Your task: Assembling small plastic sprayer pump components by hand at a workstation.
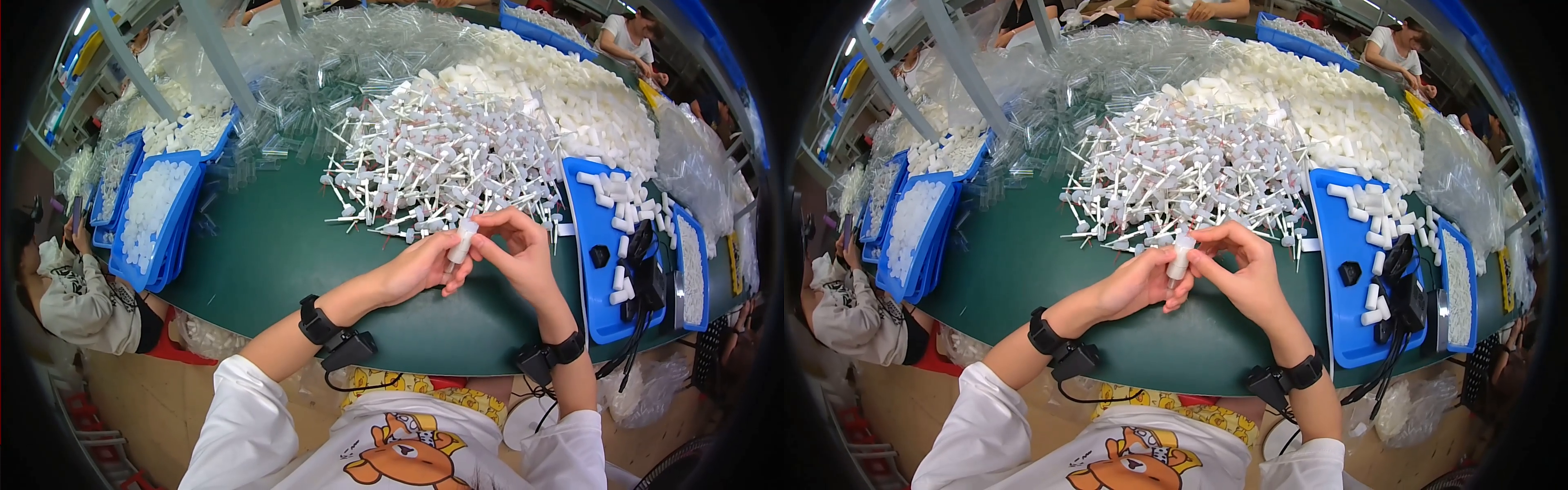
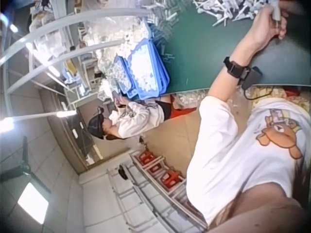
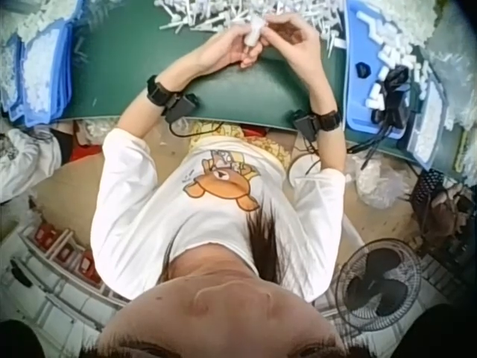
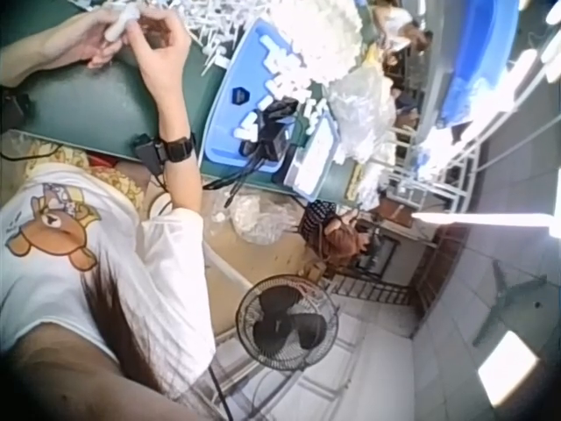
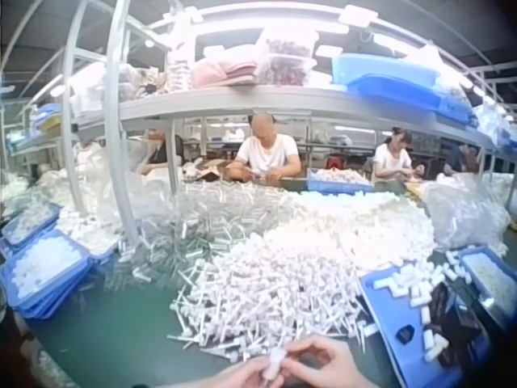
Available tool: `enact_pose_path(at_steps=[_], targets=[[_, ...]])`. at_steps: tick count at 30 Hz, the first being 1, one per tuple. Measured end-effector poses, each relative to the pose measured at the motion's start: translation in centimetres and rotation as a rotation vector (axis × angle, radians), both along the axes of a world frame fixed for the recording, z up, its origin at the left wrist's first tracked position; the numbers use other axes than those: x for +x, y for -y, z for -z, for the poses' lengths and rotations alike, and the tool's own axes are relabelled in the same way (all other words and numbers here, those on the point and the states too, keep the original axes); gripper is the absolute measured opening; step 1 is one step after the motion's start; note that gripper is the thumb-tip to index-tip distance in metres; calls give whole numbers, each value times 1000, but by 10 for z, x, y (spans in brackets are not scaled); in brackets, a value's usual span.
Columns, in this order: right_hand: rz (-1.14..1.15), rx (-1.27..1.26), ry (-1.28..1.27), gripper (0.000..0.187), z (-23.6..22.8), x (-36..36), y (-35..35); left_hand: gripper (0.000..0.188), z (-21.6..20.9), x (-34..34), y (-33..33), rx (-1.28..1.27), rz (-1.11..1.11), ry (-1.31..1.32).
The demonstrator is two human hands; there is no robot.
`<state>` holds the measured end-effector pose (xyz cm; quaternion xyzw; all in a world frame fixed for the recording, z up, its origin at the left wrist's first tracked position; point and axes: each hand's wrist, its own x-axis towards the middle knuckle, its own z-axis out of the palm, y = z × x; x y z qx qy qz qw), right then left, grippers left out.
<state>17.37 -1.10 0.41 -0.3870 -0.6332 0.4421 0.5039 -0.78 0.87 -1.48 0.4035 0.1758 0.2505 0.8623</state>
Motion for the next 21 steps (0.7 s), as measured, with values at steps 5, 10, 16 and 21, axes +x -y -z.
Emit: enact_pose_path(at_steps=[5, 10, 16, 21], targets=[[-30, 96, 74, 14, 5, -11, 1, 16, 1, -4, -1, 11, 9, -68], [-3, 51, 40, 16, 5, -9, 3, 29, -2, -4, 1, -116, 93, 145], [-38, -24, -27, 22, 1, -7, 2, 37, -2, -1, 0, -124, 68, 138], [-30, 32, 18, 17, 2, -3, 2, 26, 0, 1, 1, -80, 47, 147]])
